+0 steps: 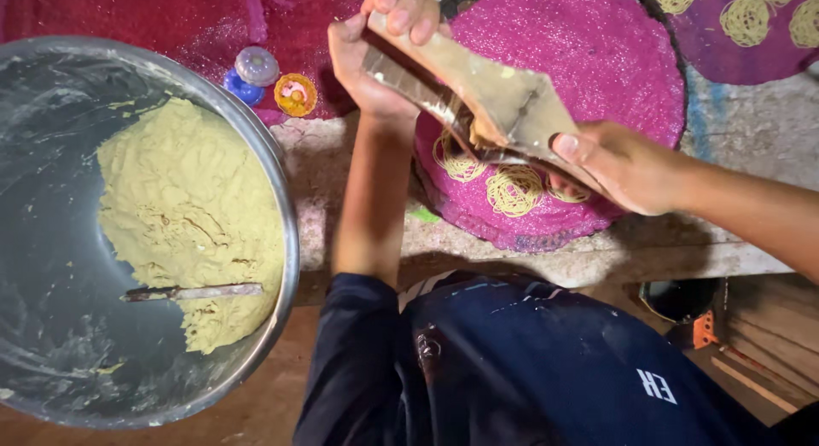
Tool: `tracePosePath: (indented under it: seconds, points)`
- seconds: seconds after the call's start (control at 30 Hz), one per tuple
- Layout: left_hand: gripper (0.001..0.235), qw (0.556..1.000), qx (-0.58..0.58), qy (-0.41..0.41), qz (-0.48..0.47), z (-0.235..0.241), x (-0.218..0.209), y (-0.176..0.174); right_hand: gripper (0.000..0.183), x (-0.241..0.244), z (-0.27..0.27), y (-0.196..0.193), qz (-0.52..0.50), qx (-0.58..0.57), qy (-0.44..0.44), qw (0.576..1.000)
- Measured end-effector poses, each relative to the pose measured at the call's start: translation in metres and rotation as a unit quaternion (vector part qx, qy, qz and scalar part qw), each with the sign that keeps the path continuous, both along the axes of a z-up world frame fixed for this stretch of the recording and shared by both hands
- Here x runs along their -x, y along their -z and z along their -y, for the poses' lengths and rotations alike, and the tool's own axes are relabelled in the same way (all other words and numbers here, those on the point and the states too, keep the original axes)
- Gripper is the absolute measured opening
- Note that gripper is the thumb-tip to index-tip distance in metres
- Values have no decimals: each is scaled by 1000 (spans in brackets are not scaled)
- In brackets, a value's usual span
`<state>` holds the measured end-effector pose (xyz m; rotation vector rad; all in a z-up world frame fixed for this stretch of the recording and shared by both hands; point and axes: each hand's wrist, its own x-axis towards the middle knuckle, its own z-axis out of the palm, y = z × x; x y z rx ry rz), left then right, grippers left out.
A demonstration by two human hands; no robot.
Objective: The person uses a wooden dough press to extrude yellow dough into spiral shapes onto a pink mat. They repeatedly scoop dough from a metal bowl, load the press, and squeeze out spirals, then reload the press from the bowl.
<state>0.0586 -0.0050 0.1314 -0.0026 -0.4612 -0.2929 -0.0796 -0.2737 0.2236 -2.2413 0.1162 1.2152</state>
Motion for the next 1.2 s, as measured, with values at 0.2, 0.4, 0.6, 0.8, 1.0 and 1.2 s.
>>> tracePosePath:
  seconds: [0.2, 0.4, 0.6, 0.8, 1.0, 1.2]
  points:
    - [26, 999, -7, -14, -52, 26, 11, 6, 69, -3, 8, -15, 41, -15, 18, 999]
    - [38, 998, -49, 7, -27, 24, -13, 3, 63, -14, 16, -9, 96, -103, 65, 988]
    - [57, 889, -439, 103, -82, 1, 23, 41, 52, -17, 29, 12, 93, -186, 66, 976]
    - [51, 651, -753, -47, 82, -24, 75, 59, 41, -20, 29, 48, 112, -284, 140, 942]
    - [35, 492, -813, -269, 155, -43, 114, 26, 60, -10, 58, 53, 157, -226, 117, 954]
    - [77, 984, -144, 46, -93, -18, 48, -8, 85, -13, 44, 36, 15, -268, 28, 963]
